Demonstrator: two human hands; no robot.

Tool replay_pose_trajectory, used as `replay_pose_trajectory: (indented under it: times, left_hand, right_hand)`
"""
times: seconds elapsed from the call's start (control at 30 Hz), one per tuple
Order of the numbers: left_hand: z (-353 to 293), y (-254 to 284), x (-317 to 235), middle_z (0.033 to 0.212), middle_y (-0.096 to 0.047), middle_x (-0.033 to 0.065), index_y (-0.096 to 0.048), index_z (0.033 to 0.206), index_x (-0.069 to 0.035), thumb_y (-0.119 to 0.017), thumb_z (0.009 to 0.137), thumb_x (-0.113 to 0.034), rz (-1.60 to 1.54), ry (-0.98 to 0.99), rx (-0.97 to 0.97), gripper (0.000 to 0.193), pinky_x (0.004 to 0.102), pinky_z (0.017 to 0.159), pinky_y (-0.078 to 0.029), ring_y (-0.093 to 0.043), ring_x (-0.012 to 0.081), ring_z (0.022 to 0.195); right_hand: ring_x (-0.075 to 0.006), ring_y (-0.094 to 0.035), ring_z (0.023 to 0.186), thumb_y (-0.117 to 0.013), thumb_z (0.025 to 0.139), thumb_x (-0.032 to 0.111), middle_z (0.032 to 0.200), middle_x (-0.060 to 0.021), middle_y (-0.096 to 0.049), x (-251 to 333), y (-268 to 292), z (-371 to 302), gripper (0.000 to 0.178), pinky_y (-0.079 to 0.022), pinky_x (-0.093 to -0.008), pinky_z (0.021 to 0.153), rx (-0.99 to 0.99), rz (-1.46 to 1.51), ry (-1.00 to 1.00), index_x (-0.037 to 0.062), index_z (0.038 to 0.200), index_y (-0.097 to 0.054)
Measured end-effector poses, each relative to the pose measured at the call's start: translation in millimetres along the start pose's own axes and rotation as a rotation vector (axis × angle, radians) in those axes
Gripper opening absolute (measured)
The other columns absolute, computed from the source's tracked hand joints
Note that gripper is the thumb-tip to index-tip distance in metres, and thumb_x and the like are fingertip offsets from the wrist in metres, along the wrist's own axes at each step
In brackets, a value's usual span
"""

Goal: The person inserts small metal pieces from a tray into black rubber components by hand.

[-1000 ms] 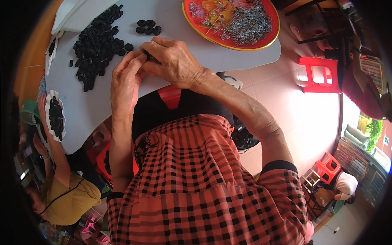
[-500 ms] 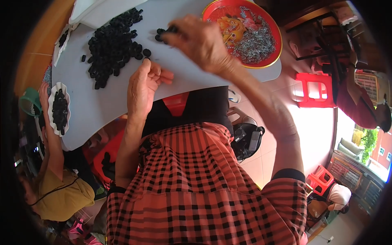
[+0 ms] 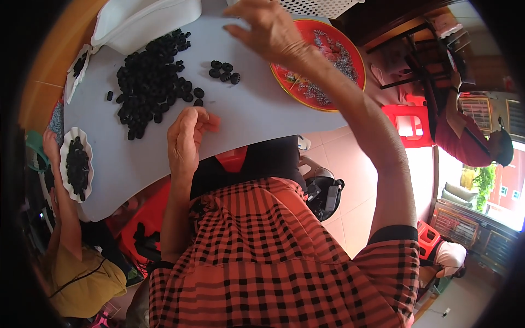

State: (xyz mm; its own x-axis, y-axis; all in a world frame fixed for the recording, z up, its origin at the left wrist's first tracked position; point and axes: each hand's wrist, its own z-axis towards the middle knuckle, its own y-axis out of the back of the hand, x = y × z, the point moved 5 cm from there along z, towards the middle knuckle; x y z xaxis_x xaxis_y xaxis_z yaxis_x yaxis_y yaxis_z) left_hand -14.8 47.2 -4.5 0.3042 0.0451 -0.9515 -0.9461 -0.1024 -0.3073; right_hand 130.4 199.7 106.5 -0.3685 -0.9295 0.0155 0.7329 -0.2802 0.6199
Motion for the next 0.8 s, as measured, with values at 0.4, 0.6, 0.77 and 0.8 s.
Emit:
replay_pose_trajectory:
  times: [0.4, 0.6, 0.77, 0.8]
  left_hand:
    - [-0.1, 4.3, 4.0, 0.081, -0.065, 0.0083, -0.058, 0.086, 0.001, -0.044, 0.099, -0.022, 0.006, -0.04, -0.031, 0.03, 0.0251, 0.069, -0.046, -0.056, 0.0118, 0.071]
    - [-1.1, 2.2, 3.8, 0.081, -0.065, 0.008, -0.059, 0.086, 0.001, -0.046, 0.098, -0.02, 0.052, -0.021, -0.032, 0.027, 0.0254, 0.069, -0.046, -0.056, 0.0114, 0.072]
    - [-0.2, -0.6, 0.6, 0.081, -0.064, 0.0078, -0.06, 0.089, 0.001, -0.047, 0.098, -0.019, 0.085, -0.028, -0.044, 0.025, 0.0249, 0.07, -0.046, -0.056, 0.0112, 0.072]
    - [-1.8, 0.6, 1.1, 0.082, -0.064, 0.0074, -0.059, 0.091, 0.001, -0.047, 0.098, -0.018, 0.098, -0.028, -0.051, 0.024, 0.0245, 0.07, -0.046, -0.056, 0.011, 0.072]
  right_hand:
    - [-0.0277, -0.065, 0.072, -0.068, 0.079, 0.009, 0.088, -0.0135, -0.063, 34.3, -65.4, -43.8, 0.021, -0.054, -0.0348, 0.065, 0.46, 0.248, -0.39, -0.0006, 0.098, -0.065]
    - [-0.0285, -0.064, 0.081, -0.067, 0.077, 0.007, 0.097, -0.0115, -0.063, 44.7, -68.3, -28.2, 0.025, -0.053, -0.0365, 0.071, 0.506, 0.318, -0.25, 0.0029, 0.101, -0.065]
    - [-0.0296, -0.062, 0.083, -0.063, 0.078, 0.005, 0.091, -0.0103, -0.061, 51.0, -85.0, -28.6, 0.02, -0.05, -0.0409, 0.074, 0.623, 0.213, -0.096, 0.0021, 0.098, -0.064]
    - [-0.0296, -0.062, 0.083, -0.063, 0.078, 0.005, 0.091, -0.0103, -0.061, 52.6, -85.9, -28.5, 0.02, -0.05, -0.0409, 0.074, 0.621, 0.219, -0.093, 0.0021, 0.098, -0.064]
